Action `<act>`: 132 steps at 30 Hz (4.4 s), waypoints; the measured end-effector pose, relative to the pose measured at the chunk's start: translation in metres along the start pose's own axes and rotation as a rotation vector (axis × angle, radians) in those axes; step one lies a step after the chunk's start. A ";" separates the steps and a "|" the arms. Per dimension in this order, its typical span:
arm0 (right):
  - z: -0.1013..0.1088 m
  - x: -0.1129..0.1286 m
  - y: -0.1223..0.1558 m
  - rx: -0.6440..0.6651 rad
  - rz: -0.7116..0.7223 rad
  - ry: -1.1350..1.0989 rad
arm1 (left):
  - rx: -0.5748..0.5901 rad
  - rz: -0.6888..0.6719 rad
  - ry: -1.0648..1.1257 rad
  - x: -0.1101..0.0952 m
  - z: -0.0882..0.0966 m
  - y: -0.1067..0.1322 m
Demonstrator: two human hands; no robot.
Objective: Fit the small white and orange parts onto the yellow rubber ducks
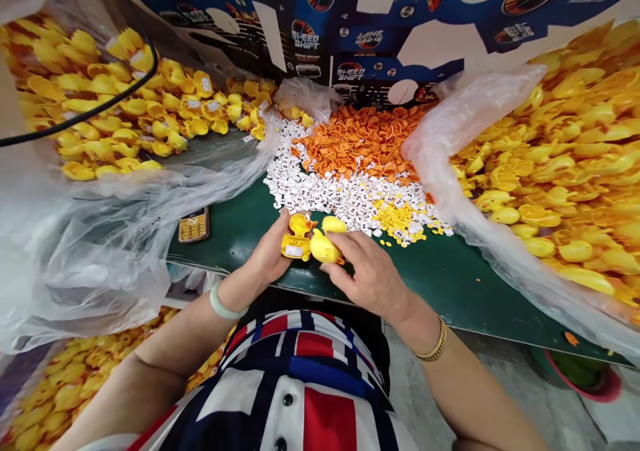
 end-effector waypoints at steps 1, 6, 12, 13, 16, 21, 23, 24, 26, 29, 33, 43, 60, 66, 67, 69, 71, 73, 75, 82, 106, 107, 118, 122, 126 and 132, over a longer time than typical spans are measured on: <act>0.000 0.008 -0.007 0.004 0.027 -0.012 | 0.008 -0.017 0.013 0.000 -0.001 0.000; -0.013 0.035 -0.029 0.062 0.140 0.048 | 0.031 -0.030 0.052 0.001 -0.004 0.000; -0.025 0.038 -0.040 0.150 0.170 0.149 | -0.023 -0.039 0.082 0.002 0.001 -0.001; -0.025 0.038 -0.041 0.163 0.171 0.142 | -0.019 -0.041 0.076 0.002 0.001 0.000; -0.021 0.040 -0.043 0.185 0.172 0.100 | -0.018 -0.039 0.054 0.002 0.002 0.000; -0.011 0.047 -0.042 0.140 0.187 0.098 | 0.023 -0.009 0.101 0.001 0.001 0.001; -0.013 0.048 -0.041 0.145 0.194 0.116 | 0.001 -0.005 0.127 0.000 0.001 0.001; -0.015 0.048 -0.041 0.157 0.196 0.118 | -0.023 -0.001 0.133 0.001 0.002 0.001; -0.021 0.046 -0.041 0.194 0.194 0.101 | -0.066 0.012 0.129 0.002 0.004 0.002; -0.026 0.042 -0.043 0.225 0.171 0.060 | -0.048 -0.010 0.094 0.002 0.003 0.002; -0.028 0.038 -0.044 0.244 0.150 0.084 | 0.033 -0.066 0.097 -0.001 0.002 0.002; -0.033 0.030 -0.032 0.141 0.096 0.006 | 0.184 0.009 0.099 -0.004 0.002 0.007; -0.040 0.005 -0.021 0.044 -0.125 -0.358 | 0.484 -0.279 -0.614 -0.016 0.007 0.032; -0.043 0.005 -0.014 0.053 -0.230 -0.346 | 0.494 -0.267 -0.617 -0.022 0.004 0.031; -0.042 0.004 -0.014 0.070 -0.248 -0.347 | 0.506 -0.245 -0.601 -0.023 0.004 0.031; -0.041 0.003 -0.016 0.129 -0.255 -0.334 | 0.544 -0.185 -0.558 -0.022 0.001 0.030; -0.040 0.005 -0.017 0.203 -0.215 -0.322 | 0.595 -0.131 -0.528 -0.021 -0.002 0.031; -0.039 0.009 -0.017 0.240 -0.155 -0.348 | 0.621 -0.102 -0.517 -0.019 -0.003 0.033; -0.038 0.013 -0.016 0.200 -0.125 -0.389 | 0.630 -0.090 -0.502 -0.016 -0.004 0.033; -0.040 0.005 -0.002 -0.002 -0.173 -0.482 | 0.525 -0.123 -0.556 -0.011 -0.004 0.038; -0.043 0.009 -0.004 0.018 -0.288 -0.381 | 0.115 -0.171 -0.009 -0.004 0.004 0.032; -0.043 0.014 -0.005 0.011 -0.280 -0.317 | 0.124 -0.173 -0.025 -0.004 0.003 0.033; -0.045 0.028 -0.008 -0.037 -0.163 -0.048 | -0.079 -0.167 -0.002 -0.006 -0.004 0.020; -0.052 0.033 -0.005 -0.059 -0.172 0.038 | -0.116 -0.160 0.024 -0.001 -0.005 0.018; -0.053 0.041 -0.004 -0.124 -0.179 0.170 | -0.143 -0.141 0.020 0.003 -0.003 0.015; -0.046 0.032 -0.010 0.067 -0.185 0.073 | -0.102 -0.098 0.015 -0.002 0.001 0.007</act>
Point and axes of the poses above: each hand's wrist, its own y-axis away from the middle knuckle, its own z-axis out of the back of the hand, x = y × z, the point moved 6 cm from there along -y, towards the middle knuckle, and after that the axes turned 11 degrees about -z, right-handed, at the moved point
